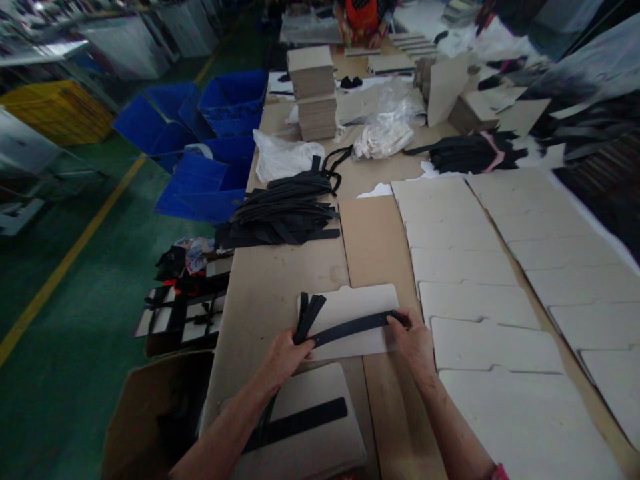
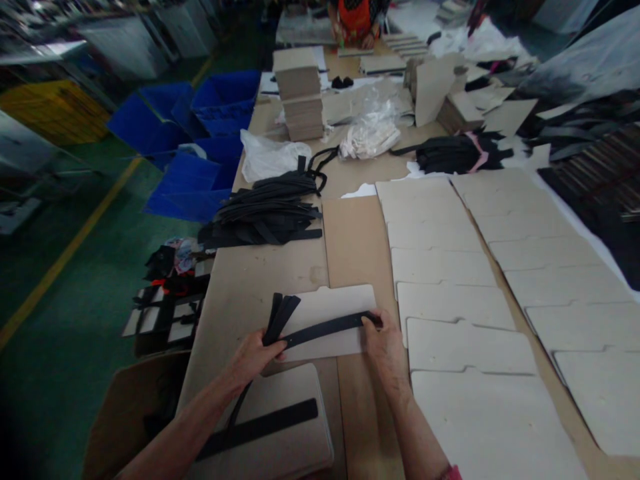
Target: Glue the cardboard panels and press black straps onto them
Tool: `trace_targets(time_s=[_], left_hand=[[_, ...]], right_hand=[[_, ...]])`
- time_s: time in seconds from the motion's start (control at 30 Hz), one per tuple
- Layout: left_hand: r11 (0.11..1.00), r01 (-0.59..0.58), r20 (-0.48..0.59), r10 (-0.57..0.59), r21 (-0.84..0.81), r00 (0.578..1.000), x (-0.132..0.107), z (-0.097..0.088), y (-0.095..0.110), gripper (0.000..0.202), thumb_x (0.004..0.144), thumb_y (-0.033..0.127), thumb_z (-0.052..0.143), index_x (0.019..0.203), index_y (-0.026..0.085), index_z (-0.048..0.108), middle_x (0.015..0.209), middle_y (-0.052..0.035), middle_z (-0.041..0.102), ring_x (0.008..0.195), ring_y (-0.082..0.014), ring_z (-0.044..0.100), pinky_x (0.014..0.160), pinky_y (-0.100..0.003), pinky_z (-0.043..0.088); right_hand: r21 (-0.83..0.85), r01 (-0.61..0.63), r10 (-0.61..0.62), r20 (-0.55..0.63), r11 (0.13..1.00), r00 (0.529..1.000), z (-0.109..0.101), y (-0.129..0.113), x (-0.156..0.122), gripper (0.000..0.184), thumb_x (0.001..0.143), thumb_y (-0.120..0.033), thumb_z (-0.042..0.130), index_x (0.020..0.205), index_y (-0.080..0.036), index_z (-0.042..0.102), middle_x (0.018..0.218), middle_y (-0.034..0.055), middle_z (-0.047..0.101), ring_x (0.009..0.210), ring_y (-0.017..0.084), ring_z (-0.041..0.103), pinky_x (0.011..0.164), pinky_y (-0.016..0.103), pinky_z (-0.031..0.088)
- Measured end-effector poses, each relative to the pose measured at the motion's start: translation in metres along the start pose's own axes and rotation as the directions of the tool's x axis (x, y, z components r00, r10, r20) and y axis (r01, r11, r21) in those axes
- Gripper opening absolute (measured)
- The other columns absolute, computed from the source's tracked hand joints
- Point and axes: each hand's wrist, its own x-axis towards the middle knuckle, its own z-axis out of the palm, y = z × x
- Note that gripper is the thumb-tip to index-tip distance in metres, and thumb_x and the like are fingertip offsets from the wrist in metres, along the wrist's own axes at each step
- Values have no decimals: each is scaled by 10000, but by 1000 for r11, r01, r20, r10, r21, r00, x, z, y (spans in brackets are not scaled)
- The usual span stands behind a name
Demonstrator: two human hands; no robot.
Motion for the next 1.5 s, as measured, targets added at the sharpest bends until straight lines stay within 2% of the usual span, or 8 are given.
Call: trace_targets(time_s=[0.23,0.67,0.93,1.13,1.23,1.37,1.5], left_hand=[[1000,-11,-33,12,27,999,8,4,3,150,799,250,635,919,172,683,631,9,706,670,-182,662,624,-252,407],[999,17,-50,-15,37,999,8,8,9,199,794,269,635,956,165,687,632,2,710,607,-171,634,568,-246,390],[999,24,-55,-21,40,998,11,8,7,205,783,262,636,949,156,693,625,-1,704,614,-177,641,574,-245,395],[999,14,-53,-11,42,999,10,7,9,213,786,263,632,960,158,697,631,0,704,598,-173,613,566,-253,376],[999,-1,-46,3,32,999,9,7,9,186,791,266,622,926,162,696,633,0,703,590,-167,602,572,-254,380],[1000,-28,-23,28,13,999,6,3,4,195,800,282,622,941,170,697,666,4,716,639,-167,635,601,-244,404],[999,-36,-8,36,35,999,6,-1,1,155,789,260,629,888,173,710,666,7,708,631,-164,638,572,-238,393]], right_hand=[[-126,15,-17,-14,992,1000,10,5,8,317,822,-451,584,1018,-213,659,937,71,711,858,249,656,832,389,497],[-230,63,-69,-20,971,997,10,2,8,246,859,-363,567,1032,-213,657,943,66,708,848,241,648,805,357,488],[-290,101,-113,-25,952,993,10,-7,2,215,887,-303,551,1056,-196,631,1024,93,698,948,249,642,873,357,473],[-347,125,-131,8,929,991,7,-14,-2,230,915,-303,519,1100,-200,610,1035,94,686,951,251,632,871,353,465],[-377,138,-143,16,916,990,8,-16,-2,252,915,-287,489,1101,-174,617,1048,119,665,923,257,620,852,361,468],[-423,170,-204,-36,890,978,11,-12,2,267,867,-303,521,1037,-148,656,1097,161,583,930,270,585,859,377,476],[-422,208,-237,-16,882,971,11,-3,7,271,851,-326,529,999,-147,668,1051,148,557,900,260,571,851,374,477]])
